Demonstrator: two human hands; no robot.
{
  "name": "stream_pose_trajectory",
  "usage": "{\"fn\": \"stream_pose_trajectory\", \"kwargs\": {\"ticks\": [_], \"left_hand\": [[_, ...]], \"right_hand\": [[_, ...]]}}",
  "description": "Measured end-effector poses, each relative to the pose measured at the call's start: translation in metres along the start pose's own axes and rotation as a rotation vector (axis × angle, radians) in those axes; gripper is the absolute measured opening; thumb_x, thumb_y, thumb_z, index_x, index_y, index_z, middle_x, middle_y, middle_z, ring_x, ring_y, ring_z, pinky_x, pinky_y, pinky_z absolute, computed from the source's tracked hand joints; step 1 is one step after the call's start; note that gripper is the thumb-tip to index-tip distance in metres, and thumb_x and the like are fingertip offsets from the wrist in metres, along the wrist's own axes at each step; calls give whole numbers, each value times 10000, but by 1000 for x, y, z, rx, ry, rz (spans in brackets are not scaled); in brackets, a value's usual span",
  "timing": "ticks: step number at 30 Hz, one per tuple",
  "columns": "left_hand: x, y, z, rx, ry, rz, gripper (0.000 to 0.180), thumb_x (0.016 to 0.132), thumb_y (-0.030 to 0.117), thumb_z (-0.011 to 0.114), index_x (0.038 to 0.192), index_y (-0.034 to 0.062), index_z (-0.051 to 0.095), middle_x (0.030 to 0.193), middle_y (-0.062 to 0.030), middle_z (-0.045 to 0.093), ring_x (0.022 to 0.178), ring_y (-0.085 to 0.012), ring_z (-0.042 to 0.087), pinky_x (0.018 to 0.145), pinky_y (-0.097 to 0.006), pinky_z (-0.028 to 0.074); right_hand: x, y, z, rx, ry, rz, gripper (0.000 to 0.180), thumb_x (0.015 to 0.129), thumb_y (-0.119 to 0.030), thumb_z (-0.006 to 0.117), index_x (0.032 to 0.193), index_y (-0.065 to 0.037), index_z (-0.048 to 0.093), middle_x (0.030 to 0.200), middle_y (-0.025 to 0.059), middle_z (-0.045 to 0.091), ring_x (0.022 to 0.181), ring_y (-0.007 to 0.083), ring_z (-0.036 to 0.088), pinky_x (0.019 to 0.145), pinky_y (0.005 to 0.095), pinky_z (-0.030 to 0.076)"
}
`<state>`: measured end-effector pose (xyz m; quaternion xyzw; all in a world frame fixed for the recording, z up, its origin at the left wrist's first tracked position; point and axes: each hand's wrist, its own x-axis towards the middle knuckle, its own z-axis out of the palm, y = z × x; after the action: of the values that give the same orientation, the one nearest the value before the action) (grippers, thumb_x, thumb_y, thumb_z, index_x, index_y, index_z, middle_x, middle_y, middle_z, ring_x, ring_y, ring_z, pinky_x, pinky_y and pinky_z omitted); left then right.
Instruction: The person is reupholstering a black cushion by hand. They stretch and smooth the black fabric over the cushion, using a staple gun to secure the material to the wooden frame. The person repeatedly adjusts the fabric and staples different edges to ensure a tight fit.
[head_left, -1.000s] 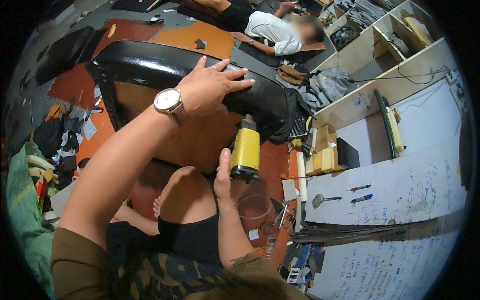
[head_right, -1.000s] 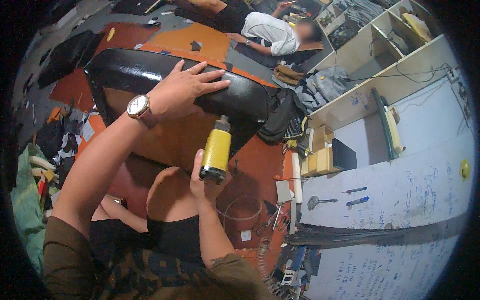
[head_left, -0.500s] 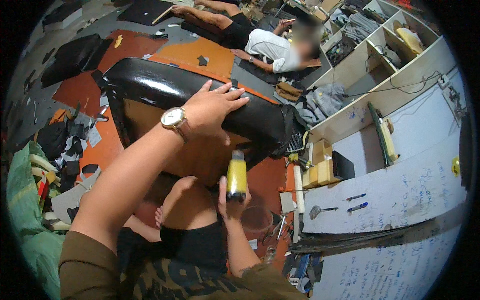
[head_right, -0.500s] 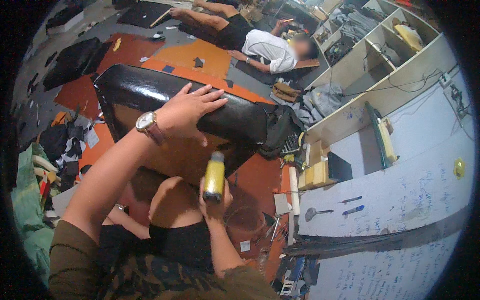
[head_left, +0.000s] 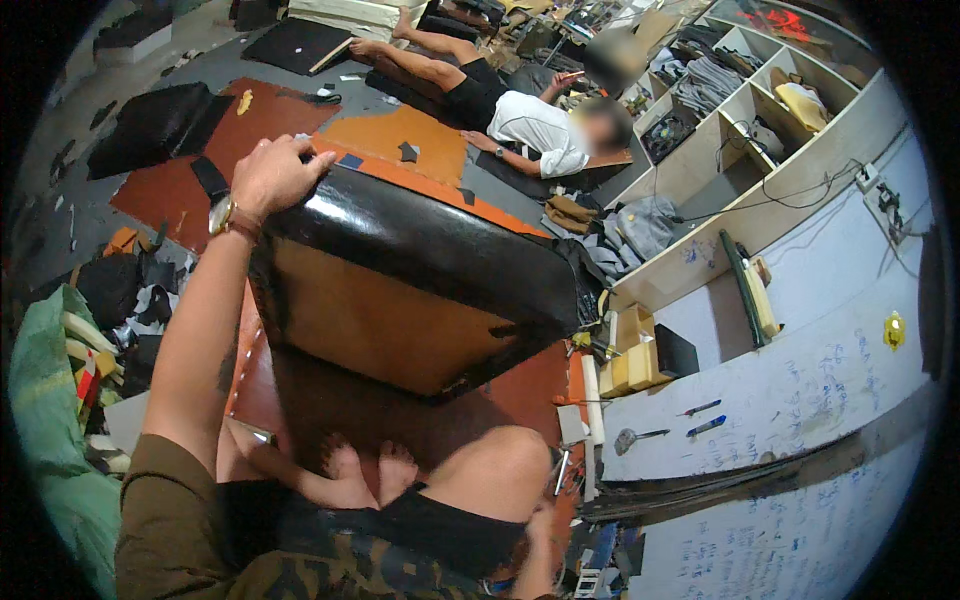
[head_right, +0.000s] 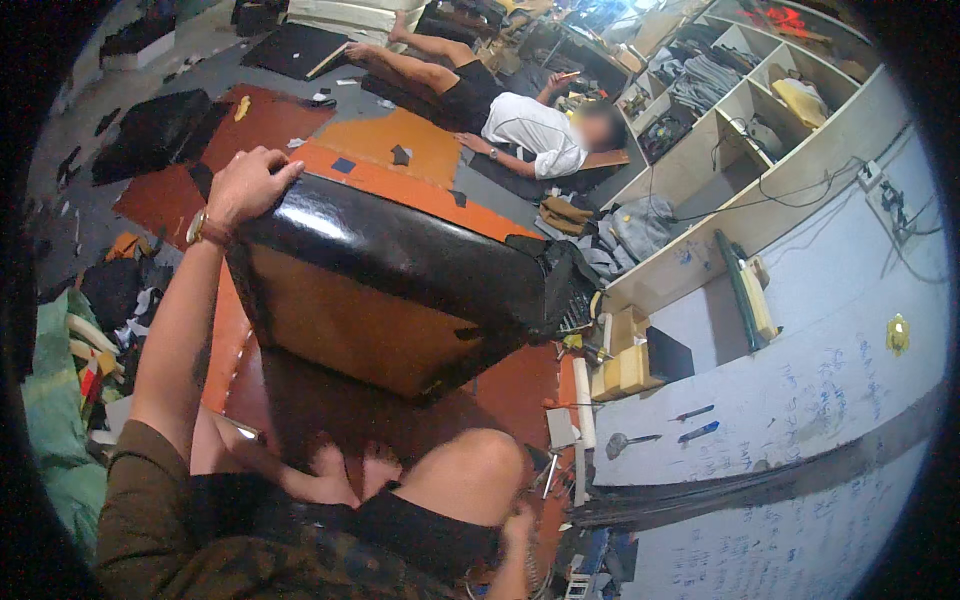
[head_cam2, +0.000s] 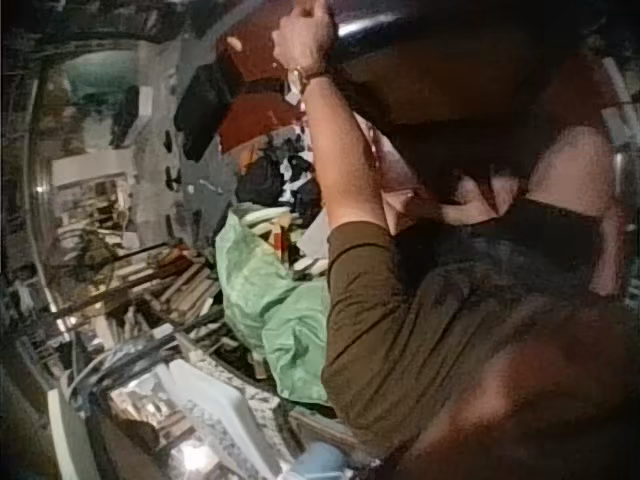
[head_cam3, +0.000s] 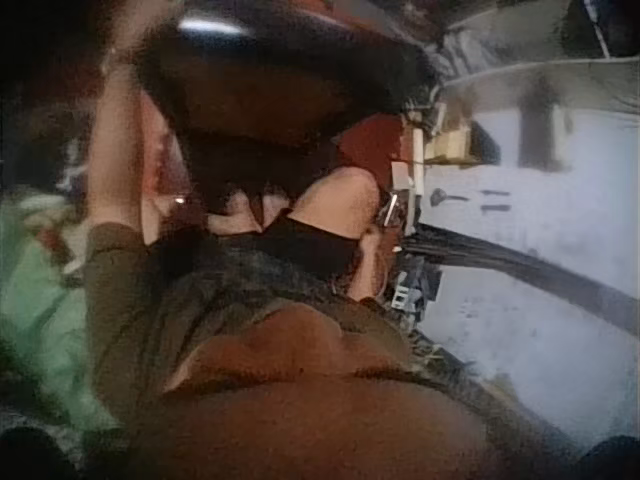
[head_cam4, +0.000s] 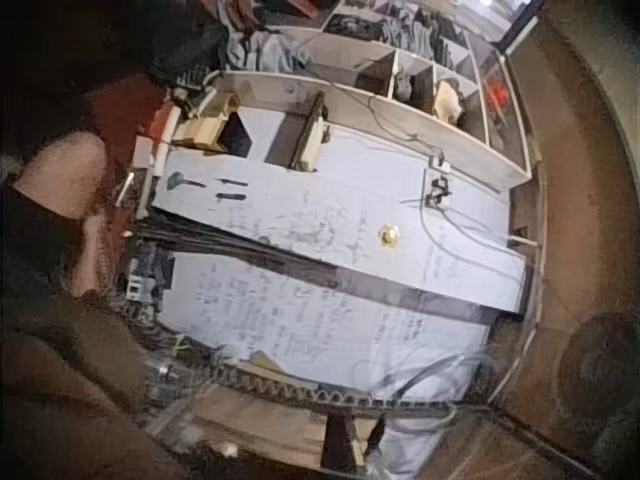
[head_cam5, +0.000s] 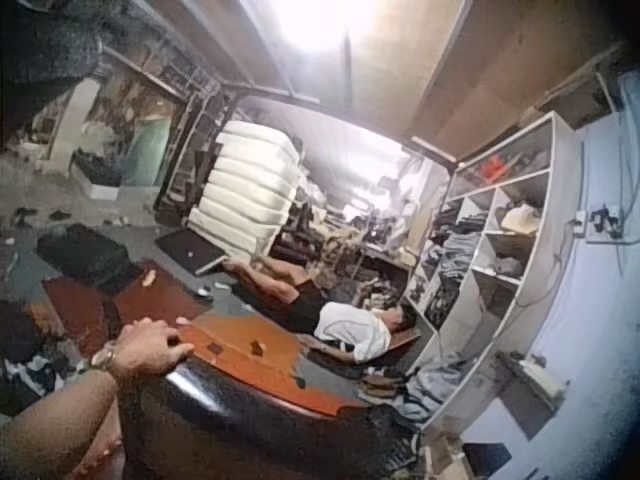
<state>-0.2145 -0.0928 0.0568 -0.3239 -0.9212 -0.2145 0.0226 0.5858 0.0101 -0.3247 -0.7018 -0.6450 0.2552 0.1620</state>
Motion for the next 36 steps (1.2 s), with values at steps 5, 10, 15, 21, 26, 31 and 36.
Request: {"fn": "stream_pose_trajectory", "kwargs": {"ticks": [5, 10, 15, 21, 26, 31, 36], "left_hand": [[-7, -53, -26, -150, -89, 19, 614, 987, 652, 657, 1164, 93, 836, 1134, -158, 806, 1053, -354, 762, 969, -467, 584], [-26, -90, -27, -488, -126, 179, 542, 960, 504, 784, 1072, -25, 831, 920, -178, 815, 846, -266, 778, 829, -417, 595], [-110, -102, -40, -575, 34, 127, 350, 1043, 294, 678, 1104, -31, 795, 972, -203, 793, 906, -262, 764, 869, -393, 563], [-275, -108, -4, -1042, 188, -313, 530, 1176, 389, 459, 1483, -23, 585, 1444, -143, 673, 1333, -255, 627, 1147, -353, 458], [-343, -28, 68, -1669, 149, -553, 662, 1195, 490, 347, 1639, 5, 424, 1596, -120, 557, 1452, -252, 538, 1207, -361, 435], [-292, -41, 26, -1725, 5, -487, 766, 1171, 601, 294, 1684, 37, 366, 1611, -156, 545, 1452, -259, 558, 1224, -397, 430], [-261, -157, 55, -1573, -44, -581, 819, 1125, 684, 365, 1586, 25, 521, 1450, -135, 687, 1277, -263, 692, 1103, -413, 547]], "right_hand": [[27, -268, -99, 345, 201, -158, 415, 1096, -314, 628, 1290, 47, 693, 1101, 163, 762, 999, 211, 721, 853, 402, 560], [-37, -421, -50, 929, 134, -408, 615, 1127, -470, 592, 1527, -8, 524, 1459, 178, 623, 1321, 291, 600, 1109, 442, 492], [-101, -510, -28, 1265, 247, -179, 730, 1079, -569, 627, 1546, -25, 490, 1507, 170, 571, 1400, 305, 536, 1173, 458, 448], [5, -496, -24, 1142, -38, -305, 707, 1096, -565, 591, 1527, -11, 505, 1474, 156, 597, 1360, 294, 572, 1166, 430, 451], [70, -468, -4, 1149, 15, -116, 692, 1128, -540, 532, 1541, 14, 521, 1468, 160, 625, 1337, 277, 607, 1151, 429, 472], [61, -382, -3, 1106, -173, 42, 661, 1137, -545, 510, 1506, 0, 566, 1453, 147, 649, 1318, 285, 630, 1107, 453, 521], [17, -375, 5, 956, -809, 244, 575, 1141, -530, 502, 1444, -56, 619, 1377, 133, 689, 1250, 268, 662, 1060, 419, 540]]}}
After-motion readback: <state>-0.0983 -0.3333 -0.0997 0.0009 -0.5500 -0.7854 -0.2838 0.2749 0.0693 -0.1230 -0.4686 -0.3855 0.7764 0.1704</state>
